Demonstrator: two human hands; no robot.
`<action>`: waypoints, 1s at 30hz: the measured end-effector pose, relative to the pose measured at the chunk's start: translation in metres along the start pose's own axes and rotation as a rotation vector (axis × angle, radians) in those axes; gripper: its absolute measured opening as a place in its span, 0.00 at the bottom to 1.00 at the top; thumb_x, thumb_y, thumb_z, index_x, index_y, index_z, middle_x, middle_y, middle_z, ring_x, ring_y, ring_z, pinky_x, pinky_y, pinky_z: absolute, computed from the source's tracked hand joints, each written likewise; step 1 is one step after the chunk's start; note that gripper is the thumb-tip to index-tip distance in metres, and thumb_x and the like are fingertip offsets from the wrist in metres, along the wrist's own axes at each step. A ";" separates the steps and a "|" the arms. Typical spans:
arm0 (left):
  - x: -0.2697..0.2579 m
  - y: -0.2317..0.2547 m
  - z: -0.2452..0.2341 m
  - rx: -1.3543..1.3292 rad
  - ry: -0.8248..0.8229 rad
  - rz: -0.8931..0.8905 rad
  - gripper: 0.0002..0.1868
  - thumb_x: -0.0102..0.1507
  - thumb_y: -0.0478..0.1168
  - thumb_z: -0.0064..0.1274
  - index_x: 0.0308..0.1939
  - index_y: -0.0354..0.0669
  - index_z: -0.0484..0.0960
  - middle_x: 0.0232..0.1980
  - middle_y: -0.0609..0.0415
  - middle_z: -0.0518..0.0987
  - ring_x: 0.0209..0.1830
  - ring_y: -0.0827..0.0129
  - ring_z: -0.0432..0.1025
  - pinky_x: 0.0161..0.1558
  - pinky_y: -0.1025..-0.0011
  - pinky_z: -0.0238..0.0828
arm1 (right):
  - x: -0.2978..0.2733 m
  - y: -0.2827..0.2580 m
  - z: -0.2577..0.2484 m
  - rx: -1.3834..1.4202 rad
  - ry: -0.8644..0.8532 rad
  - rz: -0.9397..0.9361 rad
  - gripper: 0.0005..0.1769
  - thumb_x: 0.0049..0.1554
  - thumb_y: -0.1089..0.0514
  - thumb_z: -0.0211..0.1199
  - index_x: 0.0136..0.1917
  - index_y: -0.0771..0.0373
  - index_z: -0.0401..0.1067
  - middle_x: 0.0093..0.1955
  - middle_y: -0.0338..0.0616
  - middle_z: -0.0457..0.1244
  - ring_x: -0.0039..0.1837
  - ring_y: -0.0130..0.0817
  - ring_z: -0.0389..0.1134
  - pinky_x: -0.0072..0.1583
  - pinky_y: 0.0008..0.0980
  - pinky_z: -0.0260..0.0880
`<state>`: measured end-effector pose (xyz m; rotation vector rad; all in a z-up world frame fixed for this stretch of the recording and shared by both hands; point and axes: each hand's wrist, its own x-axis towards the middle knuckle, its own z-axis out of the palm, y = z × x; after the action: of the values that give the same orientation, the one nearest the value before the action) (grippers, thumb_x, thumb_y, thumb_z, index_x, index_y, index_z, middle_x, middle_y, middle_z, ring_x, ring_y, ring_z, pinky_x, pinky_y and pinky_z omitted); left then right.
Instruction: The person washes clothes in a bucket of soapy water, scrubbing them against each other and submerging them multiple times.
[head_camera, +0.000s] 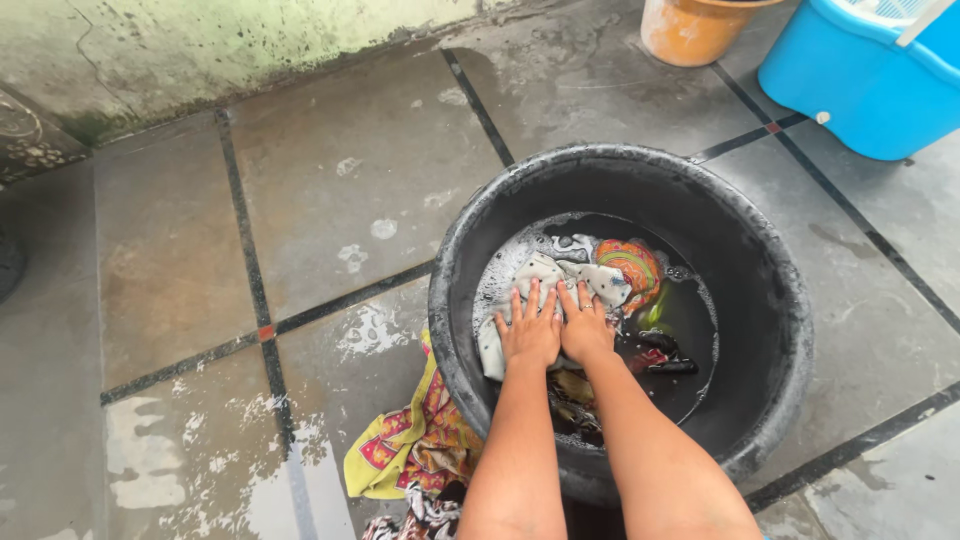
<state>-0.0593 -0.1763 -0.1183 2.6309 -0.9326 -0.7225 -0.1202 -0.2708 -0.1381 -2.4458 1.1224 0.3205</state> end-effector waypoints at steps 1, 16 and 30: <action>0.001 -0.001 0.002 0.004 -0.015 -0.015 0.31 0.72 0.57 0.30 0.80 0.74 0.49 0.86 0.70 0.34 0.85 0.60 0.31 0.78 0.41 0.28 | 0.001 -0.001 0.004 -0.003 -0.038 0.024 0.38 0.63 0.45 0.53 0.81 0.24 0.42 0.88 0.31 0.33 0.86 0.45 0.37 0.74 0.63 0.51; 0.005 -0.004 0.010 0.064 -0.256 -0.173 0.30 0.71 0.48 0.39 0.78 0.62 0.57 0.82 0.57 0.54 0.82 0.51 0.48 0.73 0.39 0.46 | 0.023 0.040 0.035 -0.002 -0.195 -0.059 0.34 0.55 0.43 0.64 0.73 0.44 0.64 0.68 0.53 0.64 0.72 0.49 0.64 0.70 0.47 0.64; 0.026 0.028 0.009 -0.267 0.872 0.261 0.16 0.70 0.47 0.50 0.56 0.42 0.79 0.55 0.44 0.75 0.57 0.50 0.71 0.56 0.55 0.71 | 0.005 0.022 -0.055 0.123 0.795 -0.316 0.13 0.68 0.49 0.55 0.54 0.62 0.67 0.51 0.53 0.66 0.55 0.54 0.68 0.56 0.49 0.69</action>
<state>-0.0611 -0.2152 -0.1249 2.1600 -0.7930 0.3390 -0.1320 -0.3127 -0.0976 -2.6302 0.9465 -0.8568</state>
